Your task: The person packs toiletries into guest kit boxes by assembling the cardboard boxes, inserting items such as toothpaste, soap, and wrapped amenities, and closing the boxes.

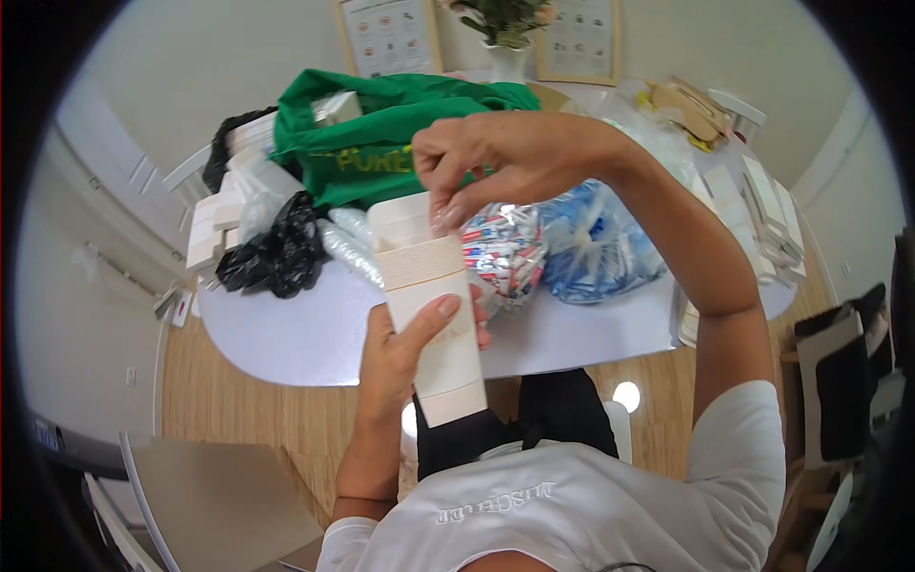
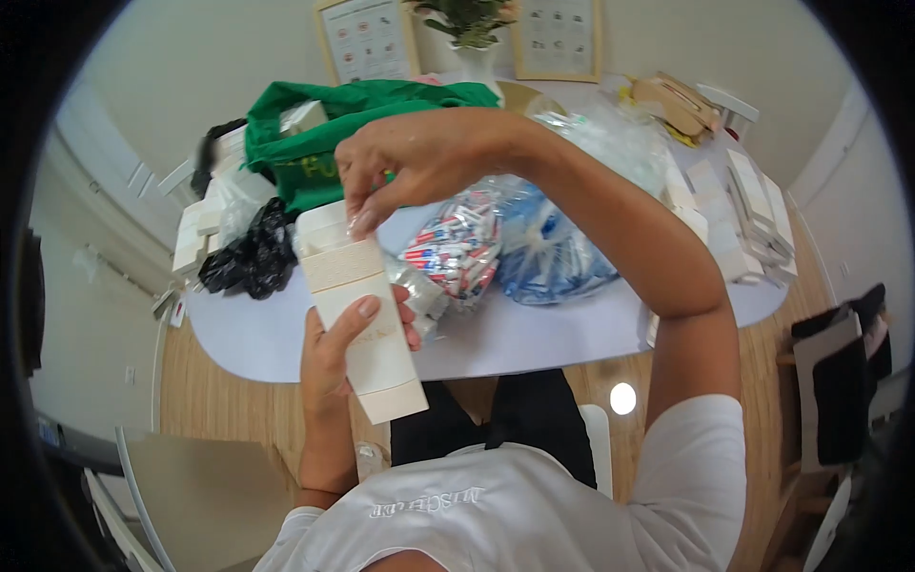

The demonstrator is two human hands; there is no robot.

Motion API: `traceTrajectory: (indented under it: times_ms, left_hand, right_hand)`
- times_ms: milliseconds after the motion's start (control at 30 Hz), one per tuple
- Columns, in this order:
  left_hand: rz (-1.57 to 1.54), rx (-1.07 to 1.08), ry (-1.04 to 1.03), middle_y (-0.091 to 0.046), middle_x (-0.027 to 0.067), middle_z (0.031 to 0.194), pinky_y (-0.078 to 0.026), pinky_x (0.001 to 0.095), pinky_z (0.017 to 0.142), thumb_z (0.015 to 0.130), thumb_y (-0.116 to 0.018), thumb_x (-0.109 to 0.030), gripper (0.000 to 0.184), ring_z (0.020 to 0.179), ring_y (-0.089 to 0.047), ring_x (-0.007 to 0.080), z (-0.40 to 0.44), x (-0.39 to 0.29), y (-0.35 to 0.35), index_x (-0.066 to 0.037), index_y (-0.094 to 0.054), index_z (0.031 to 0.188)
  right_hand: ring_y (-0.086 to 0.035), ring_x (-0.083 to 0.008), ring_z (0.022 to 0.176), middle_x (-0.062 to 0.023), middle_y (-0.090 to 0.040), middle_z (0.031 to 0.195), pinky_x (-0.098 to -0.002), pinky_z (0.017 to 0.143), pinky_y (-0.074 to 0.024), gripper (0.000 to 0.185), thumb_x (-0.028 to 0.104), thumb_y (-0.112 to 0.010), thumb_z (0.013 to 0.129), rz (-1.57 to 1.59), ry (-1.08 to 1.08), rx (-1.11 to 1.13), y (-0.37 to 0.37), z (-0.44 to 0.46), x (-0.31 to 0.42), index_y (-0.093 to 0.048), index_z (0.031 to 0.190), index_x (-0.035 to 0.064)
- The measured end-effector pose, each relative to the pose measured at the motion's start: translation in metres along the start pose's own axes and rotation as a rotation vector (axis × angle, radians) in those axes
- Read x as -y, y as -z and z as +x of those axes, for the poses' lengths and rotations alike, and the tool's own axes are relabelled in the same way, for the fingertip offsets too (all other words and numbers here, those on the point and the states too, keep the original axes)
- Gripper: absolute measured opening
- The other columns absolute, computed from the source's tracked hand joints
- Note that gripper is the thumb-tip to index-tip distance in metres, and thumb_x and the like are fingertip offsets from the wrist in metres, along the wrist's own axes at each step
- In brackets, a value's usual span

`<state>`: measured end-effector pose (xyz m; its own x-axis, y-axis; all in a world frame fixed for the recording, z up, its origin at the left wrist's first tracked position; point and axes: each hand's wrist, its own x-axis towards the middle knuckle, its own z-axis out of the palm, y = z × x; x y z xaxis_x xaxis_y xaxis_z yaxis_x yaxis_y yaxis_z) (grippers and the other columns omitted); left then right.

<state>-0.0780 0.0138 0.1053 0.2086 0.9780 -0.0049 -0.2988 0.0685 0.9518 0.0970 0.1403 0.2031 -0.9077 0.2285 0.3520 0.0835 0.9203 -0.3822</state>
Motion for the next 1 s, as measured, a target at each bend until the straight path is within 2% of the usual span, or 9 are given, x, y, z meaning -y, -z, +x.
traceTrajectory:
  times_ms: [67,167,333,400,533,600,667,800,1000]
  left_hand:
    - [0.018,0.037,0.0,-0.064,0.0172,0.08,-0.054,0.0321,0.059,0.084,-0.062,-0.022,0.038,0.065,-0.065,0.0235,0.001,0.004,0.001,0.012,-0.058,0.101]
    - [0.203,0.051,-0.061,-0.067,0.01,0.083,-0.051,0.0265,0.06,0.089,-0.062,-0.018,0.025,0.069,-0.065,0.0152,0.006,0.013,-0.001,0.004,-0.064,0.1]
    - [0.225,0.046,-0.074,-0.066,0.0083,0.081,-0.049,0.0257,0.059,0.089,-0.061,-0.018,0.023,0.069,-0.063,0.0133,0.015,0.016,-0.013,0.003,-0.064,0.098]
    - [0.205,0.031,-0.091,-0.066,0.0078,0.081,-0.049,0.0255,0.06,0.09,-0.061,-0.018,0.022,0.069,-0.063,0.0129,0.018,0.017,-0.014,0.003,-0.064,0.097]
    - [0.18,0.115,-0.074,-0.065,0.0133,0.082,-0.053,0.0303,0.06,0.086,-0.061,-0.018,0.03,0.067,-0.064,0.0184,0.02,0.023,-0.017,0.007,-0.061,0.102]
    - [0.174,0.129,-0.085,-0.065,0.0135,0.082,-0.053,0.0305,0.06,0.086,-0.061,-0.019,0.03,0.067,-0.064,0.0186,0.021,0.025,-0.018,0.007,-0.06,0.103]
    - [0.122,0.164,-0.069,-0.066,0.0079,0.08,-0.049,0.026,0.063,0.091,-0.059,-0.017,0.022,0.069,-0.062,0.0128,0.02,0.026,-0.017,0.003,-0.064,0.098]
    - [0.097,0.172,-0.063,-0.066,0.0083,0.08,-0.049,0.0262,0.062,0.091,-0.059,-0.017,0.022,0.069,-0.062,0.0131,0.019,0.026,-0.02,0.003,-0.064,0.098]
    - [0.118,0.202,-0.023,-0.065,0.0082,0.082,-0.049,0.0263,0.062,0.091,-0.059,-0.016,0.022,0.071,-0.062,0.0134,0.015,0.024,-0.024,0.003,-0.063,0.1]
  right_hand:
    - [-0.057,-0.0159,0.073,-0.0062,-0.059,0.072,-0.0289,0.064,-0.0432,0.027,0.028,-0.069,0.08,0.038,-0.079,0.071,0.002,-0.007,0.0,-0.072,0.09,0.0029]
    - [-0.053,-0.0166,0.084,-0.0054,-0.059,0.092,-0.0302,0.067,-0.0426,0.029,0.033,-0.067,0.083,0.274,-0.499,0.333,0.007,-0.017,0.0,-0.071,0.1,0.0099]
    - [-0.054,-0.015,0.09,-0.0065,-0.061,0.097,-0.0273,0.072,-0.0449,0.029,0.03,-0.065,0.086,0.155,-0.475,0.269,0.014,-0.045,0.016,-0.069,0.104,0.0085]
    - [-0.056,-0.0154,0.086,-0.0057,-0.061,0.095,-0.0277,0.074,-0.0456,0.026,0.029,-0.061,0.089,0.207,-0.488,-0.156,0.019,-0.06,0.022,-0.065,0.101,0.0055]
    - [-0.059,-0.0194,0.073,-0.0057,-0.062,0.078,-0.0316,0.073,-0.0456,0.018,0.023,-0.055,0.091,-0.101,-0.543,0.171,0.017,-0.113,-0.005,-0.06,0.089,0.0059]
    - [-0.061,-0.025,0.076,-0.0073,-0.064,0.078,-0.037,0.073,-0.0452,0.017,0.024,-0.057,0.089,-0.313,-0.576,0.385,0.009,-0.138,-0.01,-0.06,0.091,0.0074]
    - [-0.061,-0.027,0.077,-0.007,-0.064,0.08,-0.039,0.074,-0.045,0.017,0.025,-0.059,0.087,-0.369,-0.695,0.324,0.011,-0.151,-0.003,-0.062,0.09,0.0082]
    - [-0.061,-0.0295,0.078,-0.0078,-0.065,0.08,-0.0409,0.075,-0.0461,0.02,0.03,-0.065,0.081,-0.64,-1.032,0.233,-0.006,-0.165,-0.005,-0.067,0.085,0.0098]
    - [-0.063,-0.0314,0.08,-0.0101,-0.066,0.08,-0.0404,0.069,-0.0496,0.026,0.03,-0.076,0.066,-0.724,-1.042,0.222,-0.035,-0.152,-0.024,-0.069,0.081,0.0088]
